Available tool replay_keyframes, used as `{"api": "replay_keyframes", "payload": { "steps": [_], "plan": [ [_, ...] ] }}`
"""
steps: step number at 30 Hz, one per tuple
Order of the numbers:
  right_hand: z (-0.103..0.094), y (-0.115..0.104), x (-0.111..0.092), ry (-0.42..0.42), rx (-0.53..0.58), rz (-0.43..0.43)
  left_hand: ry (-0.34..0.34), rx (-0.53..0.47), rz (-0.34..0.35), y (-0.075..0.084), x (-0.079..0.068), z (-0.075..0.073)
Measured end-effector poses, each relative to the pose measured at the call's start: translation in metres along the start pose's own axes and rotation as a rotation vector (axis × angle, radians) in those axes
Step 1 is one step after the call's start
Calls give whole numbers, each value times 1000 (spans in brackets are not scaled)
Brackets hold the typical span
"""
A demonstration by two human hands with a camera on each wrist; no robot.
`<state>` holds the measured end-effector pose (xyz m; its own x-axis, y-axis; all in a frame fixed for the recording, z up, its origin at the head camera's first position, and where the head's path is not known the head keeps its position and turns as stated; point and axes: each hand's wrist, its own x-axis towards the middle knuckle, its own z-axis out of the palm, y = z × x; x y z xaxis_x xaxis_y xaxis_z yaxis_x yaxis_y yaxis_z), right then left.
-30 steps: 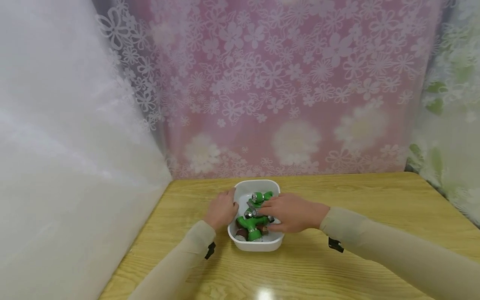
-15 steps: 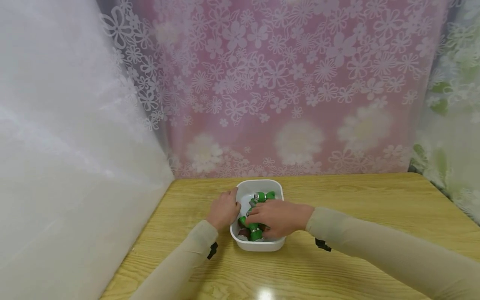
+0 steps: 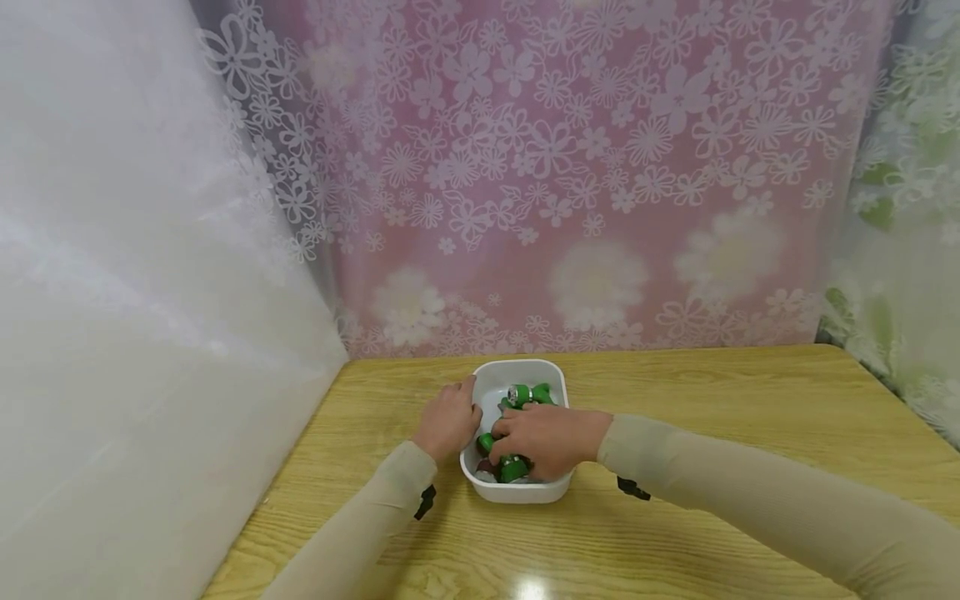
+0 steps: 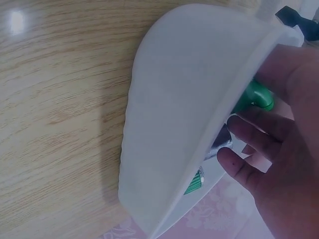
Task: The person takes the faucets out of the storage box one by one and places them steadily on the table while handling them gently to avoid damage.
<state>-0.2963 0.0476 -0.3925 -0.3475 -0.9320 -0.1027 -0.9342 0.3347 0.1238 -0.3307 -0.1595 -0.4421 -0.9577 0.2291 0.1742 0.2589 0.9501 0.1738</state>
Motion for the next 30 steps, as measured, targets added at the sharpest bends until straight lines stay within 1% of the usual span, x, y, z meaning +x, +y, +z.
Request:
{"api": "replay_keyframes", "payload": {
  "steps": [3,12,19,23,26,30],
  "plan": [
    [-1,1,3,-21,10,9,6,1,2,0,0,0],
    [-6,0,11,-63,14,13,-6,-8,-3,3,-2,-2],
    [-8,1,14,-93,41,25,5,-6,-9,2,0,-4],
    [-8,0,14,-109,53,39,-6,-7,-11,3,0,-4],
    [-8,0,14,-107,74,38,-15,-7,-14,3,0,-4],
    [-7,0,13,-81,96,19,-13,-12,-18,3,-1,-4]
  ]
}}
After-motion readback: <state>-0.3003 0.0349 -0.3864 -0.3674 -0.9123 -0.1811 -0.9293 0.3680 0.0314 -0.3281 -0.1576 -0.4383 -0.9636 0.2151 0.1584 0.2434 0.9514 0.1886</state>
